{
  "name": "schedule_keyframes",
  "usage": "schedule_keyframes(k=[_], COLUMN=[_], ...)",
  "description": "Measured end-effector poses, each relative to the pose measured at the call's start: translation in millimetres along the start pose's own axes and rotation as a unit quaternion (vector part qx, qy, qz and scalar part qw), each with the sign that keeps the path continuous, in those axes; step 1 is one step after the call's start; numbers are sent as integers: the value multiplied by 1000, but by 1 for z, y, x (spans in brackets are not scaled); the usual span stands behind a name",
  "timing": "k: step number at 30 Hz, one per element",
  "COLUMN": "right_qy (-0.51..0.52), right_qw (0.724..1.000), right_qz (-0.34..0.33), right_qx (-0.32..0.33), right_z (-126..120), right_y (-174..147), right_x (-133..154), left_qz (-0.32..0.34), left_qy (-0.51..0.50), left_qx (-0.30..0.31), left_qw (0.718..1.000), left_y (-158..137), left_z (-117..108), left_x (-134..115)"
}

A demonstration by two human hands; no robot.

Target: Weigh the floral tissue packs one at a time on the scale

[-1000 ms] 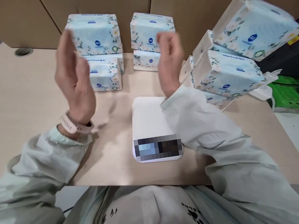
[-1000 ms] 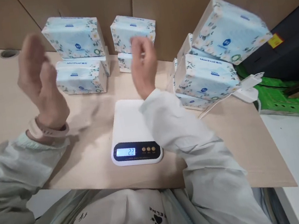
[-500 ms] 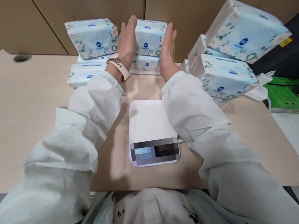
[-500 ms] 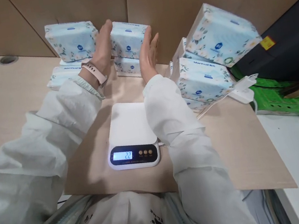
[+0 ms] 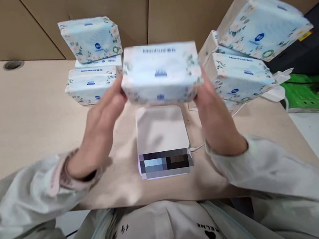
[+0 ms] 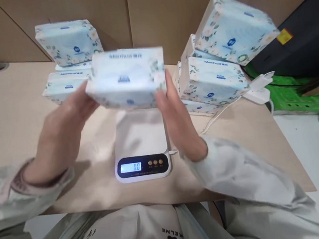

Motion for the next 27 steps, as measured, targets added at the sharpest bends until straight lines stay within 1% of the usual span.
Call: schedule_keyframes(k=[2, 4, 5, 7, 10, 12, 14, 17, 23, 27], right_qy=[34, 41, 35, 22, 21, 28, 34, 41, 30, 34], right_qw=[998, 996, 996, 997, 996, 993, 991, 990, 990, 988], right_qz=[51, 81, 82, 57, -3, -15, -5, 10, 29, 36], right_qx=[-6, -17, -26, -51, -91, -114, -129, -138, -137, -143], right_z=[0, 1, 1, -3, -11, -18, -22, -25, -26, -27], right_y=[-40, -67, -75, -85, -88, -88, -88, -88, -88, -87], right_x=[-19, -39, -48, -58, -62, -63, -64, -65, -68, -67], left_qz=[-36, -71, -77, -69, -53, -67, -83, -84, -101, -101], left_qy=[11, 29, 40, 56, 50, 36, 29, 22, 10, 1], left_qx=[2, 15, 20, 14, -25, -54, -74, -86, -79, -73], left_qw=[999, 997, 996, 996, 997, 996, 993, 993, 992, 992], left_y=[-37, -60, -66, -71, -70, -69, -69, -68, -66, -66], left_z=[-4, -4, -4, -7, -14, -19, -24, -28, -29, -29], left_x=[12, 26, 31, 39, 50, 58, 65, 68, 69, 71])
Point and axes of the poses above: each hand's wrist, its own y-axis towards the middle knuckle, its own z-axis out of the palm, x = y × z, the point moved 6 cm from there along y, towards the middle knuckle, and after that the axes turned 5 degrees about -x, right-handed, at the moved point
